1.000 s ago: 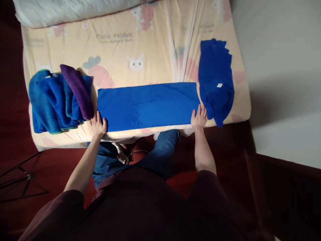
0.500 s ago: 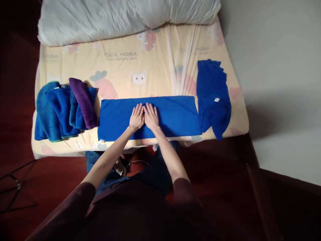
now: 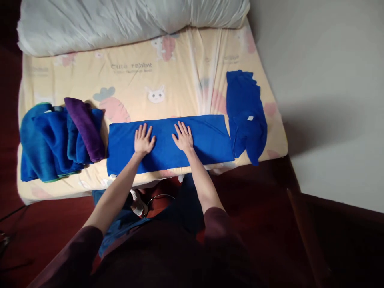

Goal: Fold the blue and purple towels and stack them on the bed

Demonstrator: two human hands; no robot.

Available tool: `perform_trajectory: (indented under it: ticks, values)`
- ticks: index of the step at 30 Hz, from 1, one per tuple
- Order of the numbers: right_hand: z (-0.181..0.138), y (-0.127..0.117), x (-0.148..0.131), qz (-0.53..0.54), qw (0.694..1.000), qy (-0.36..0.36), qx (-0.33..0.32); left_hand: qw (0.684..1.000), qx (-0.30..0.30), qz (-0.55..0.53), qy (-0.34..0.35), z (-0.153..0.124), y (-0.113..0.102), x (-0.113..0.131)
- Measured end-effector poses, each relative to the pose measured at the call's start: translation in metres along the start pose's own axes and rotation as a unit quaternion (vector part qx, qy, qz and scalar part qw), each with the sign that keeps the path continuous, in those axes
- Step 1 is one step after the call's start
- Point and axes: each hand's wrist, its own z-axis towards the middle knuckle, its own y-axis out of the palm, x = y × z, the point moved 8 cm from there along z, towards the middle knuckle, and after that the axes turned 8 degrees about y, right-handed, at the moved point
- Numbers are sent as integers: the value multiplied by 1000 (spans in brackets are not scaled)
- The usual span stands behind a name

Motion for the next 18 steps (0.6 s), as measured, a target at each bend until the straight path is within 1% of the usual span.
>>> perform_trajectory:
  ticks: [5,8,11,13,15,18]
  values:
    - [18,-23,78,-21,998,56,24,995,41,37,-88,-10,-37,-75]
    - [26,-37,135,-31,992,114,37,990,49,46,-120,-15,-52,-103]
    - [29,-50,191,-41,985,164,42,987,56,48,-141,-17,-60,-118]
    - [29,-58,219,-50,983,173,46,986,56,46,-152,-15,-62,-124]
    - [29,-64,239,-58,983,168,52,986,51,40,-155,-12,-62,-130]
    - [30,-70,256,-57,985,157,53,987,43,31,-151,-9,-62,-139]
